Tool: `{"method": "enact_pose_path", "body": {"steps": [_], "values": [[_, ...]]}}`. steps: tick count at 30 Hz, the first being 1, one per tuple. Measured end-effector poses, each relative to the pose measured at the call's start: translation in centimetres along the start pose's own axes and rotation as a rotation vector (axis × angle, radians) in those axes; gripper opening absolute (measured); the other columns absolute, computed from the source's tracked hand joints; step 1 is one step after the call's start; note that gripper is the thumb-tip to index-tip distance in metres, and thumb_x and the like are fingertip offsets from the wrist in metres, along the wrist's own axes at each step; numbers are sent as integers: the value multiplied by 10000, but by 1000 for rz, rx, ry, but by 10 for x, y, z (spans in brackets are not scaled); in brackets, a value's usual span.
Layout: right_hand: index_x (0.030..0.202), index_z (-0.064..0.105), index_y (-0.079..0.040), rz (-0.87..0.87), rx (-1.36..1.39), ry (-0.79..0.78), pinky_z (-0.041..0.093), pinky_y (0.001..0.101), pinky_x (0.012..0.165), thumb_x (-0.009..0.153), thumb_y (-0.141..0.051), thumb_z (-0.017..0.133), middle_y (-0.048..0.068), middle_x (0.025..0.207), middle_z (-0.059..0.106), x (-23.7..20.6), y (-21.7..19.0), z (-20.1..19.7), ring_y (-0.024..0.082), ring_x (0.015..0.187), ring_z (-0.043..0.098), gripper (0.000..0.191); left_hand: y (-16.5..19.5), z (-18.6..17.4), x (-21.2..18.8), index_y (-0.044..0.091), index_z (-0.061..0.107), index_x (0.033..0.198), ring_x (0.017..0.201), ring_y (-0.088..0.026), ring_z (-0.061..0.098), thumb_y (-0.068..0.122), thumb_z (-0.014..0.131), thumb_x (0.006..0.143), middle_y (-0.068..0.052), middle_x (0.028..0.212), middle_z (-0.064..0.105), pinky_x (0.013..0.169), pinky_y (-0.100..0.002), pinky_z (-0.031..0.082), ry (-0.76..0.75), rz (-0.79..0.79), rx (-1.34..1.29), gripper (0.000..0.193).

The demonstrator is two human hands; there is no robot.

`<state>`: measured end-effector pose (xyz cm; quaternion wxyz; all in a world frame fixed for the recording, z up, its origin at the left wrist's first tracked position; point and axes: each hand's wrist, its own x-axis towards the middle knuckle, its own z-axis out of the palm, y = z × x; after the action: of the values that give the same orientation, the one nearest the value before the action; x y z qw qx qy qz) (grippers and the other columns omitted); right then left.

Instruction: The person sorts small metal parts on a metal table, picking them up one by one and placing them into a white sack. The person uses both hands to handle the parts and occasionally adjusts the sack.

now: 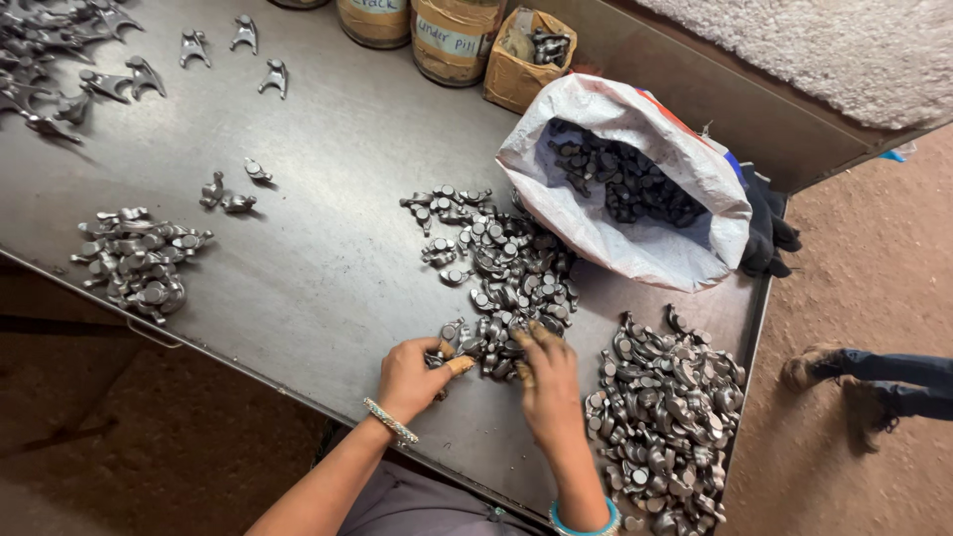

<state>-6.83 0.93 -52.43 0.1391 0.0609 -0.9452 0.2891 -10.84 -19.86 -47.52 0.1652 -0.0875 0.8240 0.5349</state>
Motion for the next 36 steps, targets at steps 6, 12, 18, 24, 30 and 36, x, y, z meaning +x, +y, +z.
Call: {"method": "enact_pose_path", "body": {"steps": [6, 12, 18, 24, 30, 36], "values": [[1205, 708, -88, 29, -8, -32, 444, 442, 1038, 791, -3, 714, 147, 1319, 620, -10, -12, 9, 371, 1215, 518, 423, -8, -13, -5, 12, 745, 796, 440, -81, 578, 182, 898, 755, -21, 602, 661, 362, -251, 387, -209, -158, -426, 232], [1154, 720, -90, 127, 76, -145, 472, 413, 991, 718, -15, 780, 95, 1243, 664, -32, -18, -8, 317, 1137, 569, 446, -23, -11, -5, 2, 723, 787, 463, -51, 544, 143, 880, 787, 6, 622, 646, 380, -236, 359, -362, -154, -523, 211], [1183, 681, -23, 175, 452, -19, 551, 330, 933, 729, 70, 758, 101, 1168, 715, -47, -13, -4, 236, 1070, 698, 470, -28, -8, -3, 16, 746, 853, 469, -42, 534, 122, 856, 783, -5, 623, 649, 400, -222, 369, -512, -129, -476, 168], [1166, 657, 26, 346, 848, -59, 586, 298, 907, 821, 134, 711, 101, 1082, 755, -52, 8, 26, 168, 996, 732, 366, -25, -9, -4, 7, 746, 885, 498, -54, 601, 140, 848, 799, -18, 665, 674, 408, -212, 401, -573, -127, -495, 189], [1099, 611, 35, 406, 1057, 76, 585, 314, 915, 837, 153, 709, 115, 1102, 734, -60, 20, 25, 178, 1006, 711, 304, -28, -13, 0, -4, 749, 932, 604, -41, 637, 144, 799, 874, -19, 824, 753, 488, -207, 481, -546, -105, -683, 167], [1099, 619, 40, 425, 1055, 70, 588, 314, 905, 828, 148, 715, 114, 1089, 743, -68, 18, 18, 175, 1000, 714, 308, -28, 0, -1, 41, 741, 987, 554, -59, 612, 224, 733, 935, -14, 788, 709, 456, -213, 468, -553, -141, -669, 191]]}}
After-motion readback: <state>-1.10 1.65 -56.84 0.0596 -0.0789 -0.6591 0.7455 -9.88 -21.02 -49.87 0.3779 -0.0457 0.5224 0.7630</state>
